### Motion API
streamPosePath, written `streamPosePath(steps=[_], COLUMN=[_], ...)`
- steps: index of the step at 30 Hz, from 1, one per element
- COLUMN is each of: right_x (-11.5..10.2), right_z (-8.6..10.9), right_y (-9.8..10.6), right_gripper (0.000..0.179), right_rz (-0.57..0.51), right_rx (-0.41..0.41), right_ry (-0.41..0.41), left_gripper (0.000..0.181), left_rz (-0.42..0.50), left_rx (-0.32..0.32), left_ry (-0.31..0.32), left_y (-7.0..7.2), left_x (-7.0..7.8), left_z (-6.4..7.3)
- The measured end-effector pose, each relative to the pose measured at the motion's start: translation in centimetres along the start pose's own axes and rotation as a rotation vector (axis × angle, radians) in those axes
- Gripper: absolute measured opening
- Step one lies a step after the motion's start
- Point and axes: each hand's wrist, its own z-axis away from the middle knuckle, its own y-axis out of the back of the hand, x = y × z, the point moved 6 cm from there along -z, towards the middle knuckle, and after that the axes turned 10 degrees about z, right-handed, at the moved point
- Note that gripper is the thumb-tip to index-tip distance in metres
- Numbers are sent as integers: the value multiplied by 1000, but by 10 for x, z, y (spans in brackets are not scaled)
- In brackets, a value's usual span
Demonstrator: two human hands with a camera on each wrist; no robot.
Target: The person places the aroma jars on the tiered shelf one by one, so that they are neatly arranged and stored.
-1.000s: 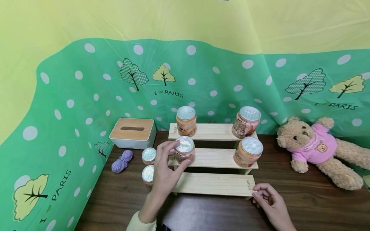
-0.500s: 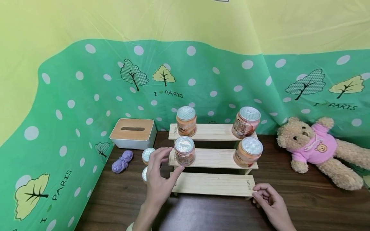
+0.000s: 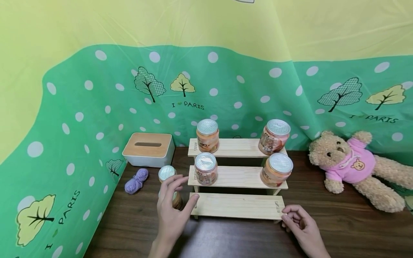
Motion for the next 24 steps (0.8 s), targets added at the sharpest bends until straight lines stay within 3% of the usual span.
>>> streamPosePath(steps=[5,12,17,24], right_x=[-3,-4,-3,-3], right_z=[0,0,0,0], right_y=[1,1,1,1], right_gripper=[14,13,13,14], right_rz=[34,34,35,35], right_rx=[-15,-21,-20,-18], right_ry=[-13,-7,-6,5], left_gripper=[53,49,49,46], left_rz=[10,52,-7,-63], left_rx=[61,173,262,331], left_ry=[-24,35,-7,10], left_y=[9,23,33,44], left_x=[1,-4,-6,-17], left_z=[8,17,23,32])
